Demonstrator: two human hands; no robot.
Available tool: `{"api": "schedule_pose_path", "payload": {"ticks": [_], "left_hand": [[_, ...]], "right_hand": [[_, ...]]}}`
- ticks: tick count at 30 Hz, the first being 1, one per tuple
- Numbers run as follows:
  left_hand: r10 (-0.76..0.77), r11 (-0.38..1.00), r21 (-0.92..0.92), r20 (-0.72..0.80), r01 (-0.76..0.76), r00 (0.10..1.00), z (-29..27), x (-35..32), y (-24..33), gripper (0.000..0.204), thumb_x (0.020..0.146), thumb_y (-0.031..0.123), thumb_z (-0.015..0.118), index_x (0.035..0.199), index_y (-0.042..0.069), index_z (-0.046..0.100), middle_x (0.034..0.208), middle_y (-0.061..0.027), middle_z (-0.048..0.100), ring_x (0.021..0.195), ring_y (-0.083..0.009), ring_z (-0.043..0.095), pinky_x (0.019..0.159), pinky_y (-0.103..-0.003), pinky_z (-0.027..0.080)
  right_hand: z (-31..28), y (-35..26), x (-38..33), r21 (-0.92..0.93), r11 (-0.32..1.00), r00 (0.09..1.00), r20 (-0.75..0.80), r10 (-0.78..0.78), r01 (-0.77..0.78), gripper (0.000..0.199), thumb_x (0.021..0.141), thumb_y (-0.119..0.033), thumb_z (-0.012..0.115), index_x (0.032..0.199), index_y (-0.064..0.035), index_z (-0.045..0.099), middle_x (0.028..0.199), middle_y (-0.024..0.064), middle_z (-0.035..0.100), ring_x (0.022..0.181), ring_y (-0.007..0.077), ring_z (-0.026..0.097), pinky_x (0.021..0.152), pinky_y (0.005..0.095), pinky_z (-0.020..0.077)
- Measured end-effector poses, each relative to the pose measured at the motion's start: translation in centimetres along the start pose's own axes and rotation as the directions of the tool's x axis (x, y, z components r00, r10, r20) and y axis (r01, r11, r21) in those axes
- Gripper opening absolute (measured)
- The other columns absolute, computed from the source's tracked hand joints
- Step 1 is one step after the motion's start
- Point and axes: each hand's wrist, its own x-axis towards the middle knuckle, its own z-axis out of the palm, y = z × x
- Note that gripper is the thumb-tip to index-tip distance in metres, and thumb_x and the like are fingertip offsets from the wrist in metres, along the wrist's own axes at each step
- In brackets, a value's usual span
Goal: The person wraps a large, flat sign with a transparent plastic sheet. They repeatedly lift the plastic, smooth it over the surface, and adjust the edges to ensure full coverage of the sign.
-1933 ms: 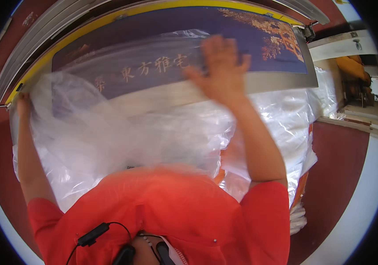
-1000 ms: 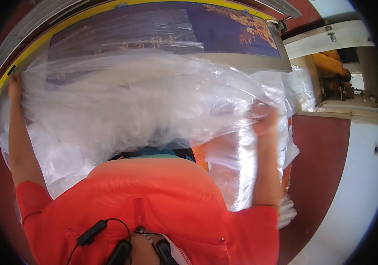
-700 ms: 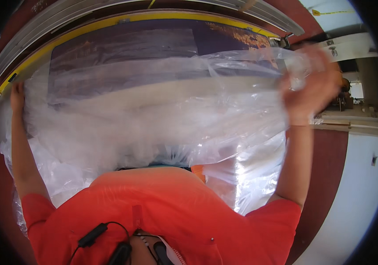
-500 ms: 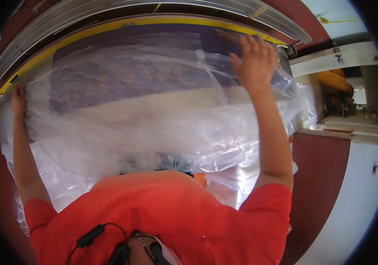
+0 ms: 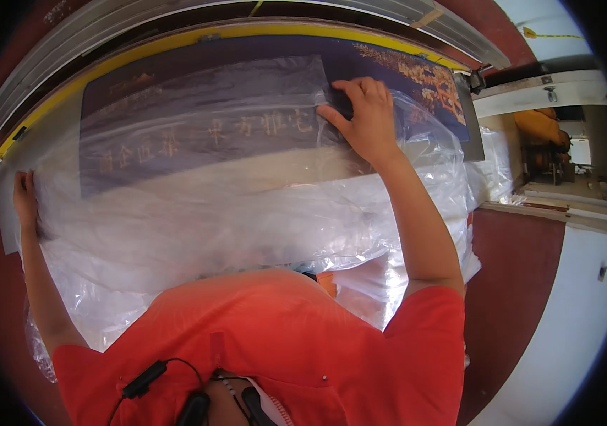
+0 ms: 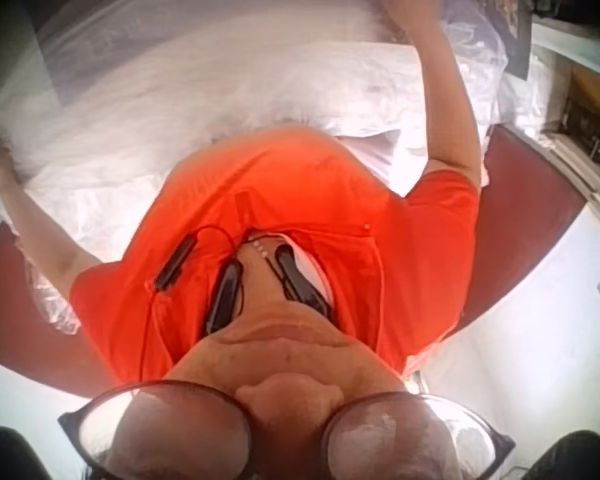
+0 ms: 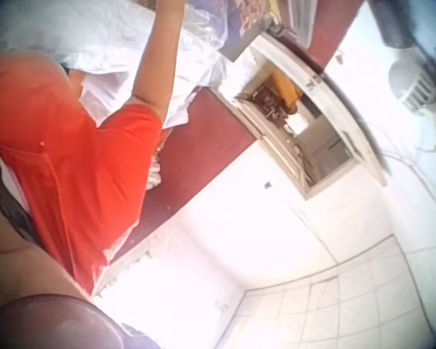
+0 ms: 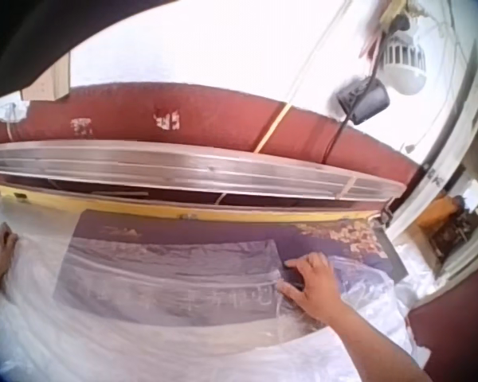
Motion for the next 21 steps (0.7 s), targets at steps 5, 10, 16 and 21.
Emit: {"api": "schedule_pose_path", "payload": {"ticks": [5, 10, 16, 21], "left_hand": [[0.025, 1.0, -0.006, 0.009, -0.025, 1.0, 0.1, 0.0, -1.3, 0.02, 0.083, 0.022, 0.047, 0.076, 0.004, 0.045, 0.06, -0.0084, 0.043, 0.053, -0.0158, 0.038, 0.053, -0.027, 0.036], [-0.022, 1.0, 0.003, 0.0, 0.022, 1.0, 0.0, 0.1, 0.0, 0.019, 0.082, 0.022, 0.047, 0.077, 0.004, 0.045, 0.059, -0.0075, 0.043, 0.053, -0.0153, 0.038, 0.053, -0.027, 0.035], [-0.035, 0.999, -0.023, 0.006, 0.035, 0.999, -0.2, -0.5, -0.5, 0.019, 0.082, 0.021, 0.048, 0.077, 0.003, 0.046, 0.061, -0.0073, 0.044, 0.056, -0.0142, 0.039, 0.055, -0.025, 0.036], [-0.101, 0.99, -0.092, 0.064, 0.107, 0.993, -0.2, -0.7, -2.1, 0.019, 0.082, 0.021, 0.049, 0.078, 0.002, 0.048, 0.064, -0.0025, 0.046, 0.059, -0.0104, 0.039, 0.058, -0.023, 0.036]], "right_hand": [[0.2, 3.1, 4.4, 0.475, 0.874, 0.992, 0.114, 0.05, -0.099, 0.021, 0.068, -0.021, 0.064, 0.068, -0.0046, 0.052, 0.063, 0.0034, 0.051, 0.062, 0.0111, 0.048, 0.058, 0.0239, 0.0385], [2.2, 2.6, 8.2, 0.207, 0.977, 0.994, -0.089, 0.063, -0.044, 0.02, 0.069, -0.021, 0.062, 0.07, -0.0045, 0.052, 0.069, 0.0078, 0.054, 0.066, 0.0184, 0.052, 0.061, 0.0273, 0.0404], [2.8, -1.6, 4.9, -0.191, 0.919, 0.884, -0.264, -0.386, 0.344, 0.026, 0.072, -0.026, 0.057, 0.089, -0.0064, 0.056, 0.097, 0.0114, 0.054, 0.098, 0.0286, 0.045, 0.082, 0.041, 0.0334], [3.7, -1.7, 3.0, -0.3, 0.91, 0.919, -0.181, -0.35, 0.287, 0.031, 0.073, -0.03, 0.056, 0.094, -0.0075, 0.057, 0.1, 0.0116, 0.053, 0.102, 0.0284, 0.042, 0.085, 0.0451, 0.0287]]}}
